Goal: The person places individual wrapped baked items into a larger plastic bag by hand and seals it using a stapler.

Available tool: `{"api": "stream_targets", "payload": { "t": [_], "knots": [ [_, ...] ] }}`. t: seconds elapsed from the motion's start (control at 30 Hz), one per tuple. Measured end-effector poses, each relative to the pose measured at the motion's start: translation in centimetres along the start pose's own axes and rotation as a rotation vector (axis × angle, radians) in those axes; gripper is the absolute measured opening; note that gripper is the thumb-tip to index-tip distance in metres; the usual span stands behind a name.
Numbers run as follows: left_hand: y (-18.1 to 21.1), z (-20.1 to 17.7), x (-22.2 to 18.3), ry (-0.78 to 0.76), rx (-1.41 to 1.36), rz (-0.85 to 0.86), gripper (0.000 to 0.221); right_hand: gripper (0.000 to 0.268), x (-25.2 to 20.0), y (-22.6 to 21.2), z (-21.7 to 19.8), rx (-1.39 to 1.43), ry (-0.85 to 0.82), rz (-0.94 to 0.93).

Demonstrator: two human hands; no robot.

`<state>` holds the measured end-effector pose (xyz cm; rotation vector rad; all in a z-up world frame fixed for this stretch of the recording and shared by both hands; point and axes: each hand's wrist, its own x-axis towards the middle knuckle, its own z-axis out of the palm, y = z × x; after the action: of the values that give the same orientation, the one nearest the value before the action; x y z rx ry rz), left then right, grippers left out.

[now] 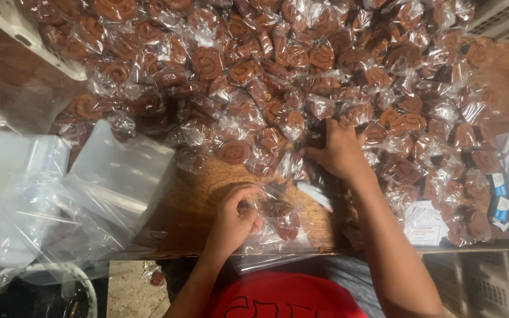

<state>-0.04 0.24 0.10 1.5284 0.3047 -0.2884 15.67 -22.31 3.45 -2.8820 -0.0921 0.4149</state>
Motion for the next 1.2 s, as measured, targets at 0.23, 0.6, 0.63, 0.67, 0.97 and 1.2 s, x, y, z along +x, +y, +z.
{"api": "stream_targets", "payload": {
  "t": [0.23, 0.6, 0.63, 0.67, 0.97, 1.2],
  "knots": [
    [-0.2, 0.0, 0.3, -0.003, -0.010, -0.001, 0.044, 0.059, -2.5, -0.3, -0.3, 0.146, 0.060, -0.020],
    [-0.3, 0.1, 0.0, 0.005, 0.009, 0.034, 0.045, 0.048, -5.2, -4.8, -0.7, 0.248, -0.297, -0.390],
    [-0.5, 0.1, 0.1, 0.012, 0.008, 0.033, 0.045, 0.048, -5.0, -4.2, 1.0, 0.247, -0.300, -0.396],
    [-0.7, 0.1, 0.1, 0.010, 0.005, 0.028, 0.044, 0.043, -4.9, -3.5, 2.8, 0.324, -0.182, -0.489],
    [3.3, -1.4, 0.3, -0.013, 0.093, -0.189, 0.045, 0.053, -5.3, -1.4, 2.6, 0.176, 0.099, -0.527],
    [3.4, -1.3, 1.7, -0.145, 0.083, -0.304, 0.050, 0.029, -7.5, -5.9, 2.6, 0.774, -0.123, -0.610]
  ]
}}
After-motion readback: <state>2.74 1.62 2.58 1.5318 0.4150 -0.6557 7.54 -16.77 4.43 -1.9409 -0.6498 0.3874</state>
